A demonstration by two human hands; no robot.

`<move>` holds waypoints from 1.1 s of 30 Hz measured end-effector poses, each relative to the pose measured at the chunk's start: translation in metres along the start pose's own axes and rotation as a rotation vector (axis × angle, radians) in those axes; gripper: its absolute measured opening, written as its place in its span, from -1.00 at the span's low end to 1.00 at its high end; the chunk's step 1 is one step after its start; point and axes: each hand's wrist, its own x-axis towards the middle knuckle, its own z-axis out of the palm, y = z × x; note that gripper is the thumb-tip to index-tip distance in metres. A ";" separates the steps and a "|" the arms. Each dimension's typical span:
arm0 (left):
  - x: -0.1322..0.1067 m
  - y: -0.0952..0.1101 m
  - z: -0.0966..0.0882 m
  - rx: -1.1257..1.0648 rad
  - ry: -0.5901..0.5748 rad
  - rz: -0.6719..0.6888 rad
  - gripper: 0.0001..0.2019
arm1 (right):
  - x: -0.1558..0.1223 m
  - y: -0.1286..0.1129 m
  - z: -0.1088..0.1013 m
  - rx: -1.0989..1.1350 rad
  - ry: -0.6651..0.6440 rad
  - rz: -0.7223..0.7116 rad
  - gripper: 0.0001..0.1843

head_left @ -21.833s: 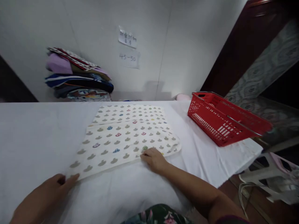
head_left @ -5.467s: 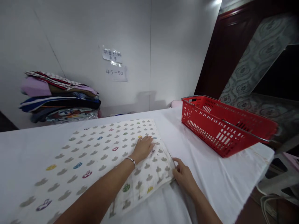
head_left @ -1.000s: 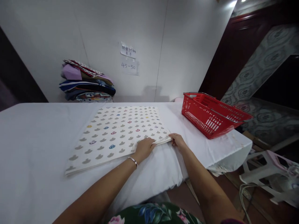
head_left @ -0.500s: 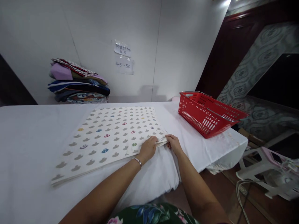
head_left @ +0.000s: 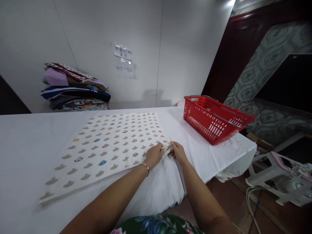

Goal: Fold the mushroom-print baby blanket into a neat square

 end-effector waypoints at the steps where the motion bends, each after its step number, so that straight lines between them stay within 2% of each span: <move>1: 0.001 0.001 0.001 0.010 0.002 -0.006 -0.82 | 0.000 0.001 0.000 -0.005 0.004 0.003 -0.50; 8: 0.004 0.001 0.006 0.018 0.043 0.044 -0.77 | 0.000 0.003 -0.001 -0.037 0.003 -0.005 -0.45; 10: 0.006 0.003 0.005 0.011 0.023 0.057 -0.79 | 0.000 0.004 -0.002 -0.037 -0.018 -0.028 -0.42; 14: 0.011 0.008 0.002 0.050 -0.006 0.020 -0.69 | -0.001 0.004 -0.003 -0.009 -0.069 -0.040 -0.35; 17: 0.012 0.009 0.003 0.064 0.003 0.016 -0.67 | -0.001 0.004 -0.002 -0.036 -0.055 -0.031 -0.34; 26: 0.008 0.008 0.007 0.061 0.014 0.121 -0.74 | -0.001 0.000 -0.003 0.052 -0.010 0.045 -0.38; 33: 0.002 0.016 0.005 0.166 -0.011 0.230 -0.74 | -0.004 -0.001 -0.005 0.129 -0.018 0.021 -0.42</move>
